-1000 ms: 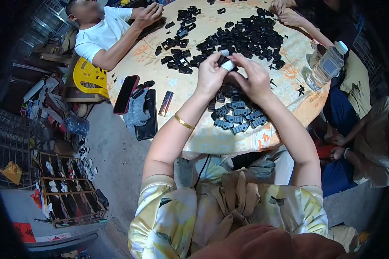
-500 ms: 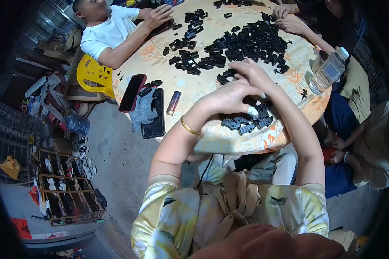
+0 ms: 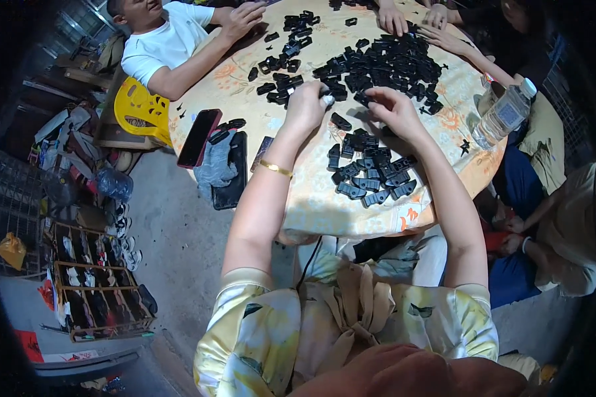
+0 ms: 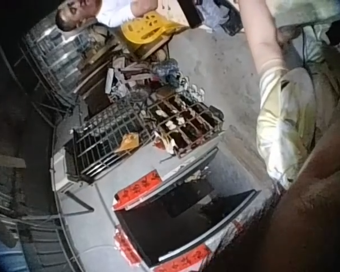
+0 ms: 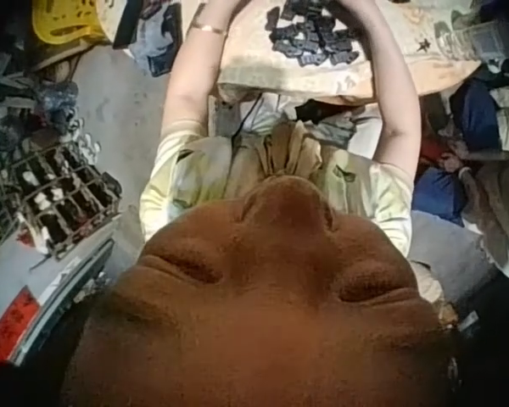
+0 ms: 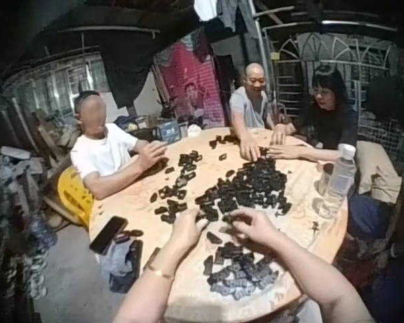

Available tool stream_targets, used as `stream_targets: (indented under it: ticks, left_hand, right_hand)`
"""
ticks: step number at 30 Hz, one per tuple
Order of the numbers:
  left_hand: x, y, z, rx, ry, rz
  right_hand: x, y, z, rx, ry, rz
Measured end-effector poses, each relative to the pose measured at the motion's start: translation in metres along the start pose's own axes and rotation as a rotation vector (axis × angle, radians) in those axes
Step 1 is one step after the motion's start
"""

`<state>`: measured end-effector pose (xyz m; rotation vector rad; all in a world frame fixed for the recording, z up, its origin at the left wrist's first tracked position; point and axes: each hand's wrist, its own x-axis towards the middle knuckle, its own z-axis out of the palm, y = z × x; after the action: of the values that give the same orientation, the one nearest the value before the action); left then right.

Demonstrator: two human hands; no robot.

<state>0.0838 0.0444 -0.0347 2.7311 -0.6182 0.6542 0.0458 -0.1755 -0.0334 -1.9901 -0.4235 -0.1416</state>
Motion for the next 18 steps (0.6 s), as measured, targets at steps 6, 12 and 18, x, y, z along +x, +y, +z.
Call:
stream_targets:
  ticks: [6,12,18]
  left_hand:
    - [0.0,0.035,-0.026,-1.736,-0.288,-0.609]
    - [-0.004,0.038,-0.019,-1.723,-0.41,-0.584]
    - [-0.009,0.063,-0.043,-1.439,-0.297,-0.491]
  right_hand:
    - [-0.005,-0.013,-0.008,0.282,-0.039,-0.154]
    - [-0.01,-0.025,-0.009,0.115,-0.036,-0.318]
    - [-0.012,-0.024,-0.011,-0.052,0.059,-0.405]
